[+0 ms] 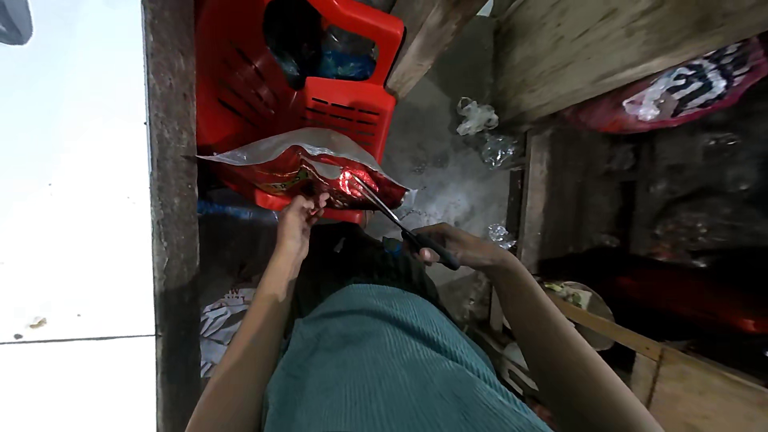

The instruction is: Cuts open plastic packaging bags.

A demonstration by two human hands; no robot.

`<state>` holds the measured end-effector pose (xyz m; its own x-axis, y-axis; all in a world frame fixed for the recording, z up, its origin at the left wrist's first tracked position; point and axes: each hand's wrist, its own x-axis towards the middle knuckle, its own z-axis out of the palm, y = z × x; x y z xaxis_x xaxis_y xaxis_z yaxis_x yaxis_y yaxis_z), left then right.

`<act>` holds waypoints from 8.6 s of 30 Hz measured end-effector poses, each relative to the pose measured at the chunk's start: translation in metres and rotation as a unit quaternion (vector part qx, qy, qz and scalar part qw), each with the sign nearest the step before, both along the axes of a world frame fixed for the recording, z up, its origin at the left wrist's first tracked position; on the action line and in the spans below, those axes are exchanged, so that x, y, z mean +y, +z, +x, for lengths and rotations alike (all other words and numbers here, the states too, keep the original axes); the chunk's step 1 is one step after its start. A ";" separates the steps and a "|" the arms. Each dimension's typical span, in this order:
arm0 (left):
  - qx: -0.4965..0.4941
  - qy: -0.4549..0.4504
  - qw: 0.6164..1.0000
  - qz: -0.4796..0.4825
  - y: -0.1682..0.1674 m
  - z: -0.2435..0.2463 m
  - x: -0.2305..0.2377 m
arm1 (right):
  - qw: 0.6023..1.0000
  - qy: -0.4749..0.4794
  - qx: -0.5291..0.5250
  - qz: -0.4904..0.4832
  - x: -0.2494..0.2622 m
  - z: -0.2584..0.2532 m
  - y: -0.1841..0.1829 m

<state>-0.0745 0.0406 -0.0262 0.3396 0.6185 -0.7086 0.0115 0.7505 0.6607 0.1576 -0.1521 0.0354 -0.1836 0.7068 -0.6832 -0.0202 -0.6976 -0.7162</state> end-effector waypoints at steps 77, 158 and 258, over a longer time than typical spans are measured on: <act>0.144 0.039 0.988 -0.040 0.019 0.046 0.013 | 0.987 -0.062 -0.007 0.146 0.022 -0.016 0.009; 0.196 -0.199 0.959 0.046 0.025 0.021 0.032 | 0.988 -0.126 -0.058 0.064 0.047 -0.057 -0.050; 0.221 -0.333 0.898 0.182 0.025 0.009 0.040 | 0.996 -0.083 -0.031 0.027 0.046 -0.040 -0.071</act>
<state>-0.0653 0.0810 -0.0008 0.4555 0.6000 -0.6577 0.7001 0.2149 0.6809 0.1175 -0.1061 -0.0353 -0.0194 0.7596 -0.6502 -0.0859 -0.6491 -0.7558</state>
